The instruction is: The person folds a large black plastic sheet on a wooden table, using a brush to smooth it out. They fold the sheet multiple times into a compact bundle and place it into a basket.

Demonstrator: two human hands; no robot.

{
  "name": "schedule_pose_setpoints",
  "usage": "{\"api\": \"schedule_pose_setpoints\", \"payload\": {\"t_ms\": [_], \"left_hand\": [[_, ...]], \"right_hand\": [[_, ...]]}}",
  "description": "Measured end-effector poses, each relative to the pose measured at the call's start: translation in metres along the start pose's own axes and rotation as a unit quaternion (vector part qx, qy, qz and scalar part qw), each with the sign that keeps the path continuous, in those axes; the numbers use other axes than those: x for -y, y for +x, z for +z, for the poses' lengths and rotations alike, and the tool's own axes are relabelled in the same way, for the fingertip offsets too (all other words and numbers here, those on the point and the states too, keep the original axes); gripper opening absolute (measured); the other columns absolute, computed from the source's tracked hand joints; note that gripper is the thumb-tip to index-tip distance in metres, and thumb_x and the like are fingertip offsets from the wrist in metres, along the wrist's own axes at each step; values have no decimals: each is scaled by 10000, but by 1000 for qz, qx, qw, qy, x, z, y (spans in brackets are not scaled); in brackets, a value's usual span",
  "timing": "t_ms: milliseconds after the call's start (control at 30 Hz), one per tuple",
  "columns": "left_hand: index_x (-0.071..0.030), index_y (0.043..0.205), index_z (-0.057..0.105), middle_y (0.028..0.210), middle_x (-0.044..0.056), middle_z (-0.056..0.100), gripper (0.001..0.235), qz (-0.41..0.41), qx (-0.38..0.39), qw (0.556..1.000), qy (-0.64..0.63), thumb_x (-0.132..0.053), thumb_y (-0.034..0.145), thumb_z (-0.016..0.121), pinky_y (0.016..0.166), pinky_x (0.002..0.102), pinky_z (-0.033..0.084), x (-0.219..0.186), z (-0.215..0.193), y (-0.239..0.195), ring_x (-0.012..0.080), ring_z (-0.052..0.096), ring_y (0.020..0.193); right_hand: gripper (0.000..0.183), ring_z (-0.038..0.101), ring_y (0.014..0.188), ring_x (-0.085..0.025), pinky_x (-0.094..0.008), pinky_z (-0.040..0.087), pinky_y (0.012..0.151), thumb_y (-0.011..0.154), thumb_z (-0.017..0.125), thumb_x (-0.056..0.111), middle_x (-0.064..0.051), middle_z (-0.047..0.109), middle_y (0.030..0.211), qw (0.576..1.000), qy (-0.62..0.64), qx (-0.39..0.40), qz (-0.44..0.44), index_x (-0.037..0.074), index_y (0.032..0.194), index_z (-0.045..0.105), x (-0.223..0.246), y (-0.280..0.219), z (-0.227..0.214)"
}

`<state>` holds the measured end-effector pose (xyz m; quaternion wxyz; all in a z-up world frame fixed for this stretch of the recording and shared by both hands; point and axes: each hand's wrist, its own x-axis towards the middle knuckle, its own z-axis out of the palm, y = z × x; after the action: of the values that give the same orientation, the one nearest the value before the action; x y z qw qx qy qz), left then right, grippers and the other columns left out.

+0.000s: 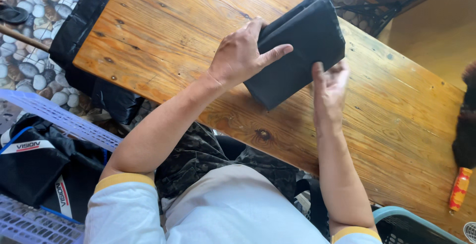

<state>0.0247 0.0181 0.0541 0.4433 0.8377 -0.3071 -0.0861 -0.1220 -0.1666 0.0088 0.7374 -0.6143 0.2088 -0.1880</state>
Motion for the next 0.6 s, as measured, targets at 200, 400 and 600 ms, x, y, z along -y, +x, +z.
{"api": "schedule_pose_setpoints", "payload": {"t_ms": [200, 400, 600], "left_hand": [[-112, 1006, 564, 1029, 116, 705, 734, 54, 170, 967, 179, -828, 875, 657, 819, 515, 505, 7, -24, 20, 356, 671, 968], [-78, 1019, 619, 943, 177, 725, 537, 134, 204, 943, 226, -602, 903, 649, 785, 521, 524, 31, -20, 39, 412, 685, 924], [-33, 1134, 677, 770, -2, 798, 872, 44, -109, 991, 69, -812, 895, 367, 668, 470, 552, 50, -36, 9, 257, 780, 817]], "right_hand": [[439, 229, 1602, -339, -679, 260, 1370, 1201, 352, 329, -91, 335, 1645, 759, -453, 15, -467, 104, 1577, 357, 50, -8, 44], [642, 692, 931, -306, -465, 449, 1016, 1169, 212, 452, -97, 740, 1051, 629, -632, 129, -434, 32, 1495, 573, 27, 35, 76], [600, 606, 955, -366, -479, 391, 810, 1157, 241, 431, -143, 667, 1043, 695, -598, 115, -382, 85, 1241, 724, 6, 53, 79]]}}
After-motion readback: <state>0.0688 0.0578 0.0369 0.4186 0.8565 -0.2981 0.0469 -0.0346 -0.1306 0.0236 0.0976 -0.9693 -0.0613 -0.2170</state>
